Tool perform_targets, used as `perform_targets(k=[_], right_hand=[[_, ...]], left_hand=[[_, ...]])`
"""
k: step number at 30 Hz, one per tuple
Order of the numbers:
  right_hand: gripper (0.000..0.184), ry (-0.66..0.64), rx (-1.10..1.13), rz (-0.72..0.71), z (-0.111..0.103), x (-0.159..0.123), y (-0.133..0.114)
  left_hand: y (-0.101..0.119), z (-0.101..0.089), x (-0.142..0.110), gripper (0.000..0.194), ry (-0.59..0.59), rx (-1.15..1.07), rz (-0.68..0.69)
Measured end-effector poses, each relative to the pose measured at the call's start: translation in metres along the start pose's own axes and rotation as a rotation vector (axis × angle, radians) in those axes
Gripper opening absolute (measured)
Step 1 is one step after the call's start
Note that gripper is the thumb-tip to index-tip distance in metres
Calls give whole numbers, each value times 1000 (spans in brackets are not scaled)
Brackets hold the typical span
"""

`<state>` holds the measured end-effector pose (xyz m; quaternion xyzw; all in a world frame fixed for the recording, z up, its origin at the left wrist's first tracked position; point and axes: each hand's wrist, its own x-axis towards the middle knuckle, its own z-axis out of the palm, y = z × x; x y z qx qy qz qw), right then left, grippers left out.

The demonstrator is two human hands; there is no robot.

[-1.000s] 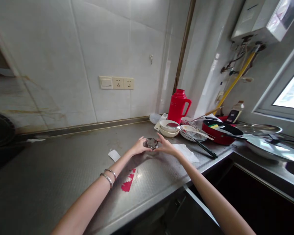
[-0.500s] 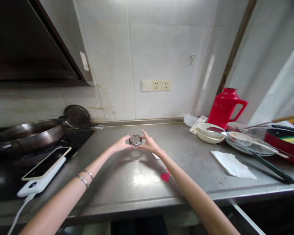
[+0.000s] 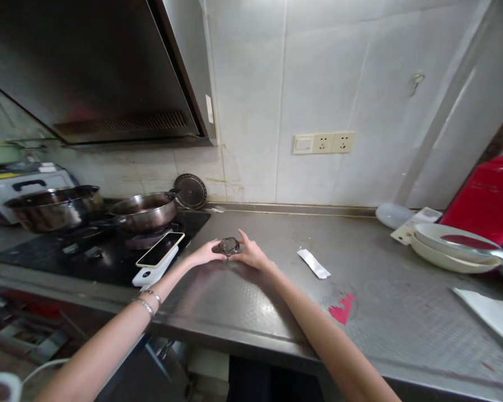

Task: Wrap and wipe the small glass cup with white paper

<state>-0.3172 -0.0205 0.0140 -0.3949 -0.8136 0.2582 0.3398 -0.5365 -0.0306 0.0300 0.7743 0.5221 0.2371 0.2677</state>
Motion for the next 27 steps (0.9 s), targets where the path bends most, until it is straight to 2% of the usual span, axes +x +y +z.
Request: perform_targets(k=[6,16,22,27], right_hand=[[106,-20,-8,-19,6,-3,8],[106,-38,-14,21,4,-8,5],[105,-46,-22,51,7,-8,7],[100,-56,-37,-24,-2,-15,7]], left_hand=[[-14,12,1,69,64,21,-70],[-26,17,7,72,55,43,-65],[-17,15,2,73,25,63,-54],[-5,8,-4,89,-2,57,-171]])
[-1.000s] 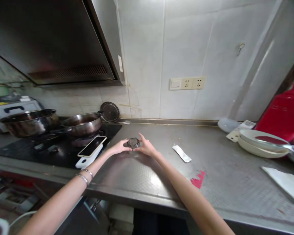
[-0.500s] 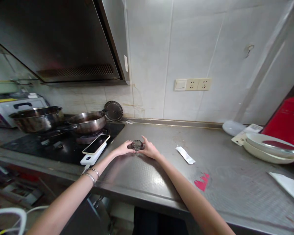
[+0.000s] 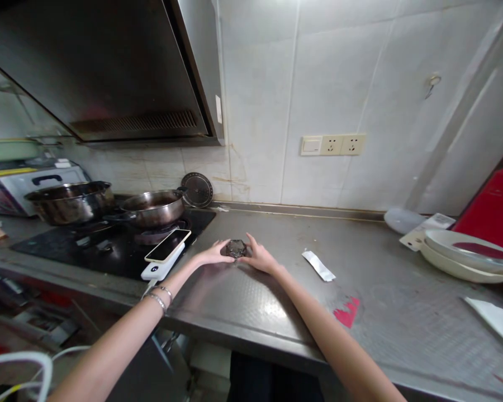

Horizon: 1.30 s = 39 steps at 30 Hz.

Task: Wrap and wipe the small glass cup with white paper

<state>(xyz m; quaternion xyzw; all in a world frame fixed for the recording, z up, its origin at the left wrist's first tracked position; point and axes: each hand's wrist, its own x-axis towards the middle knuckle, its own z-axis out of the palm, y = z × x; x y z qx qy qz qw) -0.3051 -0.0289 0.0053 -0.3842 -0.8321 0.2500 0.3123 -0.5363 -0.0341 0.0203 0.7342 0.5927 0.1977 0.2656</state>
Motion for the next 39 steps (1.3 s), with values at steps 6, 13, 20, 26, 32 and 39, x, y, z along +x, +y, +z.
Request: perform_targets(k=[6,13,20,26,32,39], right_hand=[[65,131,-131,-63,-42,-19,22],[40,324,-360,27,-119,-57,88],[34,314,-451,170,-156,-112,130],[35,272,-457,242,-156,-122,147],[36,226,-427,216,-160,-118,137],[41,140,-411,223,-157,-116,126]], left_hand=[[28,-5,10,81,134,-49,32],[114,42,35,42,512,-8,332],[153,125,58,41,166,248,276],[146,147,67,56,111,320,116],[144,144,69,62,46,390,82],[143,146,73,62,47,399,76]])
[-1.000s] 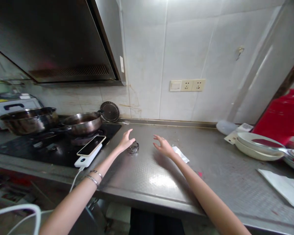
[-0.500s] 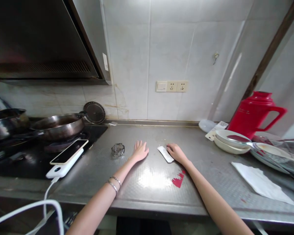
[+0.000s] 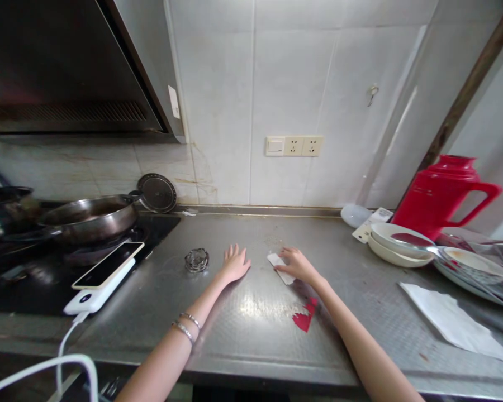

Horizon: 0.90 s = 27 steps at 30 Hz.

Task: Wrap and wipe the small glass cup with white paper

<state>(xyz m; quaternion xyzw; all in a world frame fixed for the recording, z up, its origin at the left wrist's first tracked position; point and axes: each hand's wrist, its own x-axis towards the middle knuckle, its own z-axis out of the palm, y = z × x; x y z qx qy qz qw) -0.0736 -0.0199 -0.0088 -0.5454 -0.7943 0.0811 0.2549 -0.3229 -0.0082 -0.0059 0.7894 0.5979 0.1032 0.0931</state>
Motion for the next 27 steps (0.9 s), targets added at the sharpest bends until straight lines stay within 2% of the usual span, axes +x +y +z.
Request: perform_targets(k=[5,8,10,12,14,16,18,22,23,27], right_hand=[[30,18,64,-12,5,2,-5],[19,30,121,-24,4,1,-15],[22,21,194,-18,1,0,-23],[26,21,267,-21,-1,0,-32],[30,35,327,-25,-2,-1,-39],[34,28,383,-32,-3,-1,-45],[38,-11,443,-41,-3,0,-49],[49,-112,523,-14,-1,0,-46],[48,-132,529,-6,0,0,-44],[27,-197,556,9,1,3,-45]], left_hand=[[-2,2,1,61,23,-44,-2],[-3,2,2,56,93,-151,29],[0,2,4,51,161,-347,83],[5,0,6,52,164,-665,112],[10,-1,6,63,57,-963,103],[15,-2,6,78,-44,-1093,89],[17,-2,4,79,-74,-1100,90],[16,-6,0,27,-61,-922,183],[15,-9,-2,19,-54,-878,198],[9,-25,-13,17,24,-760,248]])
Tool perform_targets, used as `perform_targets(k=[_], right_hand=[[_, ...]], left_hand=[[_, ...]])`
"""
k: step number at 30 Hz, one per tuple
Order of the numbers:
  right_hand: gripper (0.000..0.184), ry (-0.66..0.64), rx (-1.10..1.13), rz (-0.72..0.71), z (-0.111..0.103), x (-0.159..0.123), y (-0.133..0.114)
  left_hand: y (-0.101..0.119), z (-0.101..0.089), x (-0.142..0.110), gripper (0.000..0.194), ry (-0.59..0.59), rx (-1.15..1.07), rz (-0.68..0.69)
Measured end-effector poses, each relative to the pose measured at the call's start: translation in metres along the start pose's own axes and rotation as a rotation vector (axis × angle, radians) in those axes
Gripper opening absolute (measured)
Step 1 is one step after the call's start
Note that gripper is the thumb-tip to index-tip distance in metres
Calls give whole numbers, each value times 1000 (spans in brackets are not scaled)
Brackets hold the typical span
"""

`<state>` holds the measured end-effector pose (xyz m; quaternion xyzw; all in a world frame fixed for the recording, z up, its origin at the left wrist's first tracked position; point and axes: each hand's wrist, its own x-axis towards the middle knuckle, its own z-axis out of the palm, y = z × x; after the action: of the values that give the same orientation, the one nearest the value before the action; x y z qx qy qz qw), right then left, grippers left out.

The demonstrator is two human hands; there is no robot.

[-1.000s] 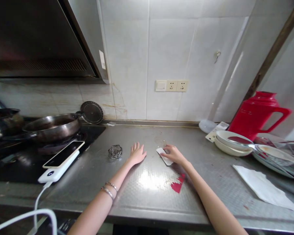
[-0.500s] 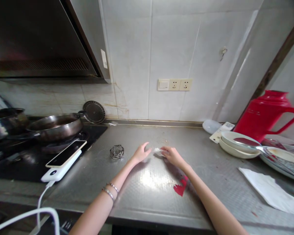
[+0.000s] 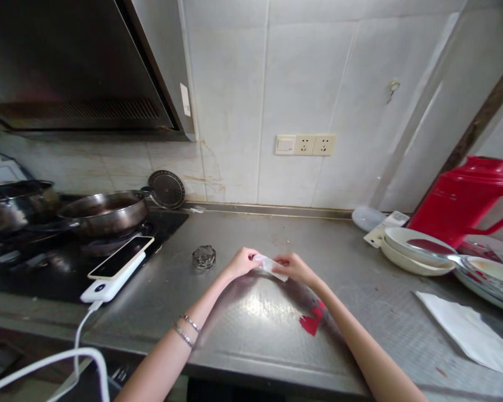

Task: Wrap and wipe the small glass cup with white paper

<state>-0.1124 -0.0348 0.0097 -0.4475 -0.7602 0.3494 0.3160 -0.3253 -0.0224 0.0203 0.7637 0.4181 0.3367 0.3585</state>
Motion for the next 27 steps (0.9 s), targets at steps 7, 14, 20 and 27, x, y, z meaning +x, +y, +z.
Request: perform_targets(k=[7,14,20,27], right_hand=[[22,-33,55,-90,45,32,-44],[13,-62,-173,-187,113,79,-73],[15,-23,-210,-193,139,89,-75],[45,-10,-171,-196,145,90,-75]], left_hand=[[8,-60,-52,19,178,344,-87],[-9,-114,-119,19,307,581,-338],[-30,-122,-136,54,419,615,-431],[-41,-114,-127,89,345,703,-507]])
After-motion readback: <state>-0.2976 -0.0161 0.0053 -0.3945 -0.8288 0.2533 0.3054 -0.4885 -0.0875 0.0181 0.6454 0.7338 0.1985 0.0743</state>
